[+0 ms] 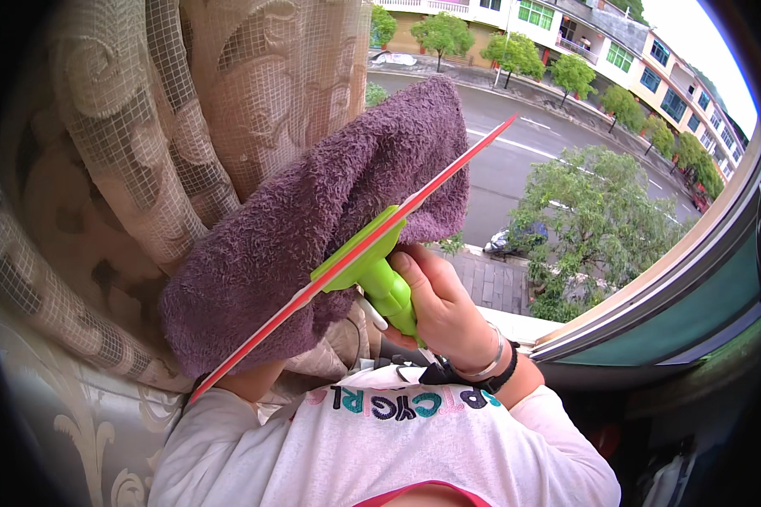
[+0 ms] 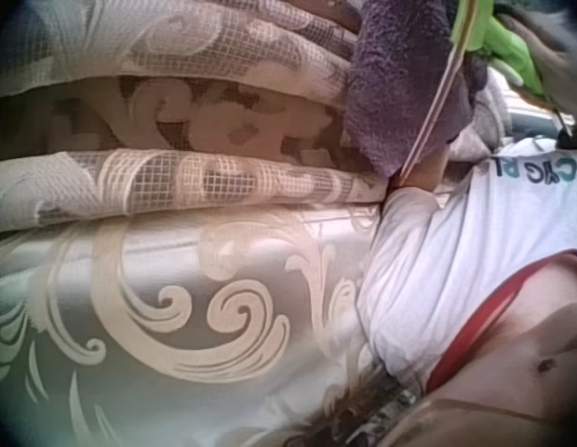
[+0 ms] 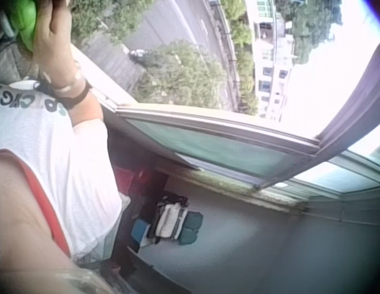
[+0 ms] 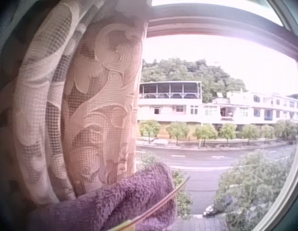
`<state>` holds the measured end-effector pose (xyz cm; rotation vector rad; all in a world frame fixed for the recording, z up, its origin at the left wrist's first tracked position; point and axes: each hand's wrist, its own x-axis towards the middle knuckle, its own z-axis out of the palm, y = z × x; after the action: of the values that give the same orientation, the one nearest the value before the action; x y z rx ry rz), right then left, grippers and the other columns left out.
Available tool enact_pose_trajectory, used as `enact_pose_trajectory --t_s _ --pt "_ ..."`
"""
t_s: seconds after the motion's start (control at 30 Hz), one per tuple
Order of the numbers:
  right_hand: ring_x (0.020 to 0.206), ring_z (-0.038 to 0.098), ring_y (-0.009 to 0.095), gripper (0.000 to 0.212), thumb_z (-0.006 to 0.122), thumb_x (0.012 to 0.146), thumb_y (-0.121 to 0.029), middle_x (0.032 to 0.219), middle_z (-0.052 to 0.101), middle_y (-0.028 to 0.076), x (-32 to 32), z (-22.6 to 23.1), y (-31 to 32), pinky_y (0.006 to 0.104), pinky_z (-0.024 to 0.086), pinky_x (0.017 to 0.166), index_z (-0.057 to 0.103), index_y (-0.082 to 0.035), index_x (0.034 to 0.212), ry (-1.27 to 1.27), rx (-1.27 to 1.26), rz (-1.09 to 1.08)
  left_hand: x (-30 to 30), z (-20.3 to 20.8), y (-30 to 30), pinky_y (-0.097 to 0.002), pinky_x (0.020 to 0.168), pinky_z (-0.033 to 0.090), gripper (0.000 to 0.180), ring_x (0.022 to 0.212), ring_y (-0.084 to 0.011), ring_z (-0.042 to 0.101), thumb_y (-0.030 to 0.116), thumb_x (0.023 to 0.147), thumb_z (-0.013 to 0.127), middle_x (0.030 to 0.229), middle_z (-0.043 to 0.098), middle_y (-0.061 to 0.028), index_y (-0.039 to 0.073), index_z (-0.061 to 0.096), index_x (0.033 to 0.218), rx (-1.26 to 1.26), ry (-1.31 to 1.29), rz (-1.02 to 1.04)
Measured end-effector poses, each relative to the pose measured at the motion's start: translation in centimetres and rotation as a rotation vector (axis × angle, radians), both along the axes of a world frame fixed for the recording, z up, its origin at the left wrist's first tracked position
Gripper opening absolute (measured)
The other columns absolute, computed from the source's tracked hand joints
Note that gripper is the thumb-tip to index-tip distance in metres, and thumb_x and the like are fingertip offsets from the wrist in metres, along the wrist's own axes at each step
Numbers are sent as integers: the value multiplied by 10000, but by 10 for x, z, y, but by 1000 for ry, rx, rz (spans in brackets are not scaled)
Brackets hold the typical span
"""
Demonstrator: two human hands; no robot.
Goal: The person wraps a cloth around a squeegee and uses the tool to wipe the upper and lower panes of a window.
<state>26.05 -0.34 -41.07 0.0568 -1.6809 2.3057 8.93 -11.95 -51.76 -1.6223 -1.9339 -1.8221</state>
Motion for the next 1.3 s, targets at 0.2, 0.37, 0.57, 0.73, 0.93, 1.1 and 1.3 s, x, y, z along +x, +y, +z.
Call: enact_pose_trajectory --t_s 0.2,0.37,0.57,0.73,0.93,1.1,1.3 --pt "367 402 86 200 328 981 -173 697 507 49 0 -9 1 218 292 326 446 -30 1057 -14 -87 86 8 19 -9 -325 990 353 570 1159 -208 450 322 840 599 1284 450 -122 47 406 1300 26 -16 -65" --pt "379 432 88 198 324 980 -176 695 515 52 8 -11 6 219 301 323 439 -35 1059 -35 -50 83 12 34 -10 -326 992 350 577 1166 -208 444 330 839 599 1289 445 -122 47 402 1303 50 -49 -152" --pt "409 454 84 212 333 981 -202 692 519 44 9 -12 2 209 330 329 455 -41 1046 -186 58 142 20 62 -16 -327 995 346 587 1174 -208 436 340 839 598 1295 439 -122 46 398 1305 56 9 -215" --pt "428 459 82 241 322 984 -214 752 542 52 8 -13 -1 197 348 337 470 -36 1053 -190 116 203 19 76 -20 -328 997 344 594 1180 -208 430 348 838 597 1300 433 -122 45 394 1307 42 38 -268" --pt "441 476 64 206 339 980 -206 752 542 19 12 -18 2 189 392 369 457 -73 1084 -147 59 -23 13 79 -10 -330 999 340 603 1188 -207 422 357 837 596 1306 427 -122 44 390 1310 19 49 -361" --pt "474 510 61 224 347 979 -245 788 558 14 14 -14 9 182 417 388 467 -75 1062 57 -32 127 16 86 -20 -331 1002 337 611 1195 -207 416 365 836 596 1311 422 -122 44 386 1312 0 46 -356" --pt "422 463 65 225 334 983 -235 685 520 6 12 0 -13 188 388 357 474 -60 999 -87 76 -48 19 90 -27 -332 1004 334 621 1202 -207 408 375 835 595 1317 416 -122 43 382 1315 -9 66 -359"
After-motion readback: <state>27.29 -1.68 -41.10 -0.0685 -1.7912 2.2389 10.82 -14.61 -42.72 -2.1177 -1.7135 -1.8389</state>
